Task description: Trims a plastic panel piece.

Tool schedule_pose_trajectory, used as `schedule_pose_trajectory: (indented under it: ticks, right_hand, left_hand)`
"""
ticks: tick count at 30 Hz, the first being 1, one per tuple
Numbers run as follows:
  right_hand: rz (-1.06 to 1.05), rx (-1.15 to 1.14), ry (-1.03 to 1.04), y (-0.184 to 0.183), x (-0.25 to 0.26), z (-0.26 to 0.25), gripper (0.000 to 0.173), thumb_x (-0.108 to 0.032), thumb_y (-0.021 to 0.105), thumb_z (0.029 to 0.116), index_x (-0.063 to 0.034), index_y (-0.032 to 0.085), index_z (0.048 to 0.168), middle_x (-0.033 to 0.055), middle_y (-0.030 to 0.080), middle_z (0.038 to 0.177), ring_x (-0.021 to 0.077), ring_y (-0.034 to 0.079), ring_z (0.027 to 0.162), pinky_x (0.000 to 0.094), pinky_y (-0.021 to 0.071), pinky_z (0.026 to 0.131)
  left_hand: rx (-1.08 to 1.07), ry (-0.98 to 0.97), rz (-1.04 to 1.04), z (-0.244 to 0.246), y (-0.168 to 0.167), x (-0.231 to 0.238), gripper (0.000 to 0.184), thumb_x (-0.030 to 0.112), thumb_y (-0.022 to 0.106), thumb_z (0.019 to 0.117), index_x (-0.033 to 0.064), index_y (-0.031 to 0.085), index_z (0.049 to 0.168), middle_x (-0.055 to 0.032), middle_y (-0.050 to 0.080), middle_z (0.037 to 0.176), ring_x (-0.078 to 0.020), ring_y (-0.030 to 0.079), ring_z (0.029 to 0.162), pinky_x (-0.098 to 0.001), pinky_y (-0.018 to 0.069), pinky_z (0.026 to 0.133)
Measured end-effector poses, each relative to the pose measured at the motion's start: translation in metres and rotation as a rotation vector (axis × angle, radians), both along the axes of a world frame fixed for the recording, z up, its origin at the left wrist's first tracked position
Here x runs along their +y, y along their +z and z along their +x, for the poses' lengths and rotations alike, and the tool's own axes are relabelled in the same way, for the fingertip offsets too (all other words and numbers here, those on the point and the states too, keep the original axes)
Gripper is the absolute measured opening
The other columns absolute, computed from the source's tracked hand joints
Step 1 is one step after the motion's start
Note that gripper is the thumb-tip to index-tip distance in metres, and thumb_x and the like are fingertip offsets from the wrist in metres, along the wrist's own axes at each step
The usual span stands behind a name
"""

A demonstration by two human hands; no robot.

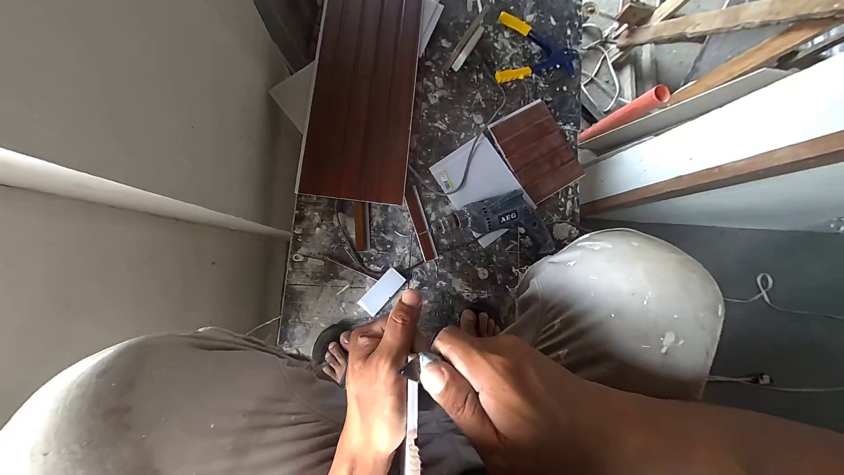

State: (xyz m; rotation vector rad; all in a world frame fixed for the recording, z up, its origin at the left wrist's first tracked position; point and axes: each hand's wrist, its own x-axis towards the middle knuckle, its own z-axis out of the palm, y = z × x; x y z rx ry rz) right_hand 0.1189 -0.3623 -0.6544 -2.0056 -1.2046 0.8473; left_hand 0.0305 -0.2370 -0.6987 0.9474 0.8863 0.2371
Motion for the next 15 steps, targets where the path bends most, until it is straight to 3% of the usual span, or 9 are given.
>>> schedule_pose_trajectory:
  ticks: [5,15]
  right_hand:
    - [-0.002,0.001,0.029,0.0006,-0.0004,-0.0025,0.04,-0.038,0.037,0.1116,-0.0102,0.058,0.095,-0.0003,0.048,0.064,0.0126,0.053,0.053,0.0305,0.042,0.044]
    - [-0.019,-0.07,0.055,-0.0012,-0.0061,-0.0085,0.039,-0.039,0.038,0.111,-0.0109,0.057,0.092,-0.0008,0.047,0.062,0.0136,0.051,0.049,0.0305,0.0403,0.04]
  left_hand:
    - [0.01,-0.006,0.013,-0.0011,-0.0016,0.0005,0.051,0.03,0.058,0.1035,0.0124,0.063,0.056,0.0012,0.05,0.049,-0.0035,0.049,0.044,-0.0187,0.0421,0.044]
    - [0.023,-0.033,-0.017,-0.0006,-0.0039,-0.0009,0.053,0.029,0.056,0.1039,0.0116,0.062,0.054,0.0007,0.05,0.047,-0.0031,0.048,0.041,-0.0186,0.0409,0.041]
